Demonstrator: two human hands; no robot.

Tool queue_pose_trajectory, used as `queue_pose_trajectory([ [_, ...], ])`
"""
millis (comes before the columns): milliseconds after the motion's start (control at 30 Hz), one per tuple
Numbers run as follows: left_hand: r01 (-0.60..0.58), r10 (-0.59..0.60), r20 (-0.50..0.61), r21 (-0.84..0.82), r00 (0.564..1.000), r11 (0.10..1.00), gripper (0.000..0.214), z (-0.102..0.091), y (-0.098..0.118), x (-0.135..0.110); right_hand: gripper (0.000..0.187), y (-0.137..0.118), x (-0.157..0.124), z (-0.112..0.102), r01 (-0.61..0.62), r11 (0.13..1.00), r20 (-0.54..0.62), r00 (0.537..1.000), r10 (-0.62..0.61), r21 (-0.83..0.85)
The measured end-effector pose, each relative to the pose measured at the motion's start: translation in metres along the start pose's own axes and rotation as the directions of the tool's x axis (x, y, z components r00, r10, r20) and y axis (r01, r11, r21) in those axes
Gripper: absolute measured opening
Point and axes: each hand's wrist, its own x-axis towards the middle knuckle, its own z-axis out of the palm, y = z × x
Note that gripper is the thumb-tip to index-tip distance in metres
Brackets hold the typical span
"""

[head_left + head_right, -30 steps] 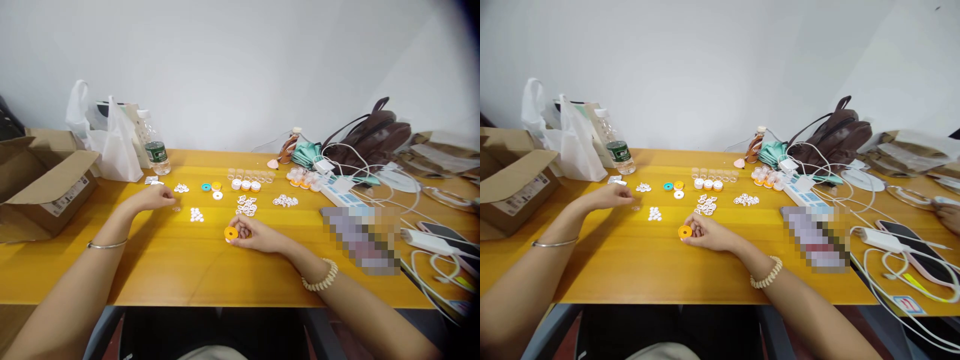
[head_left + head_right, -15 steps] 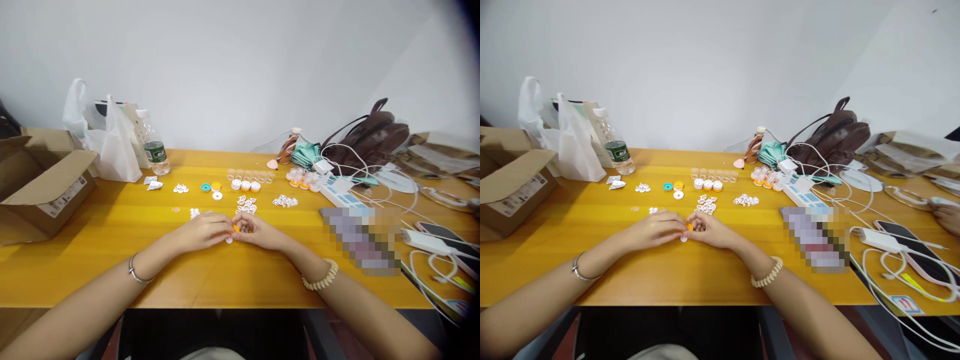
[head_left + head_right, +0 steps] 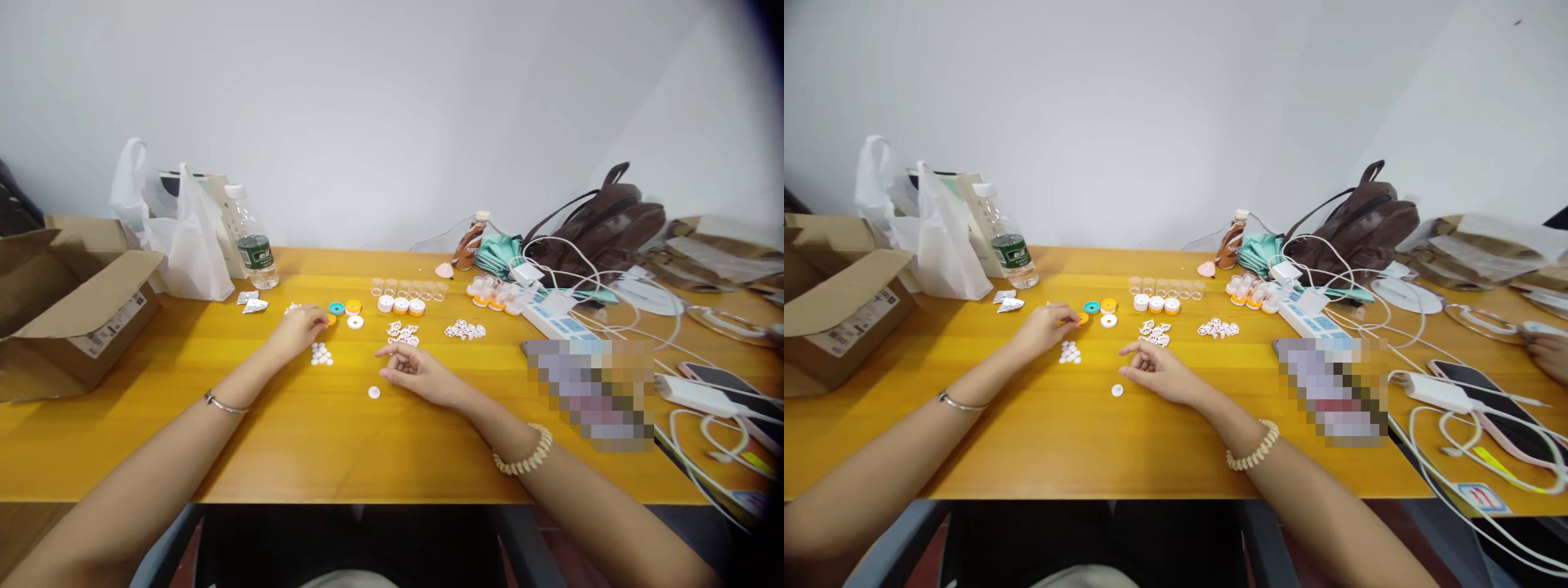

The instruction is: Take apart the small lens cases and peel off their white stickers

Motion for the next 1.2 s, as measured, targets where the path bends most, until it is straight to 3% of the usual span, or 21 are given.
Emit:
queue_pose_trajectory([
  [200, -0.025, 0.025, 0.044, -0.01, 0.999, 1.0, 0.017, 0.015, -0.01, 0.007, 0.035, -0.009, -0.001, -0.006, 0.02, 1.0, -0.157, 0.987, -0.023, -0.018],
  [367, -0.054, 0.055, 0.04, -0.01, 0.998, 0.998, 0.019, 0.02, -0.008, 0.008, 0.03, -0.007, 0.003, -0.018, 0.051, 0.999, -0.348, 0.936, -0.053, -0.014],
  [533, -0.073, 0.073, 0.012, -0.022, 0.997, 0.997, 0.02, 0.021, -0.003, 0.007, 0.03, 0.002, 0.008, -0.026, 0.053, 0.998, -0.428, 0.902, -0.065, -0.04],
  [700, -0.121, 0.115, -0.093, -0.069, 0.989, 0.99, 0.021, 0.015, 0.023, -0.006, 0.033, 0.006, 0.009, -0.039, 0.042, 0.995, -0.481, 0.873, -0.078, -0.085],
  [800, -0.227, 0.236, 0.037, -0.162, 0.971, 0.96, 0.023, 0.009, 0.05, -0.019, 0.033, 0.01, 0.009, -0.061, 0.018, 0.99, -0.537, 0.839, -0.09, -0.137],
  [867, -0.295, 0.338, 0.171, -0.235, 0.925, 0.926, 0.027, 0.006, 0.067, -0.027, 0.031, 0.015, 0.008, -0.082, -0.031, 0.986, -0.646, 0.759, -0.085, -0.166],
  [900, -0.317, 0.38, 0.222, -0.274, 0.898, 0.908, 0.028, 0.005, 0.074, -0.03, 0.029, 0.019, 0.007, -0.093, -0.067, 0.982, -0.718, 0.691, -0.082, -0.176],
  [933, -0.331, 0.411, 0.259, -0.302, 0.874, 0.894, 0.029, 0.006, 0.079, -0.033, 0.027, 0.022, 0.006, -0.105, -0.11, 0.976, -0.803, 0.589, -0.089, -0.189],
  [1000, -0.35, 0.447, 0.291, -0.33, 0.846, 0.877, 0.025, 0.009, 0.084, -0.035, 0.023, 0.03, 0.001, -0.129, -0.154, 0.968, -0.879, 0.466, -0.105, -0.197],
  [1100, -0.366, 0.47, 0.284, -0.351, 0.836, 0.862, 0.017, 0.016, 0.084, -0.036, 0.024, 0.039, -0.01, -0.165, -0.224, 0.949, -0.935, 0.324, -0.143, -0.223],
  [1200, -0.354, 0.474, 0.28, -0.387, 0.835, 0.851, 0.014, 0.021, 0.082, -0.035, 0.032, 0.045, -0.021, -0.198, -0.324, 0.906, -0.95, 0.243, -0.197, -0.271],
])
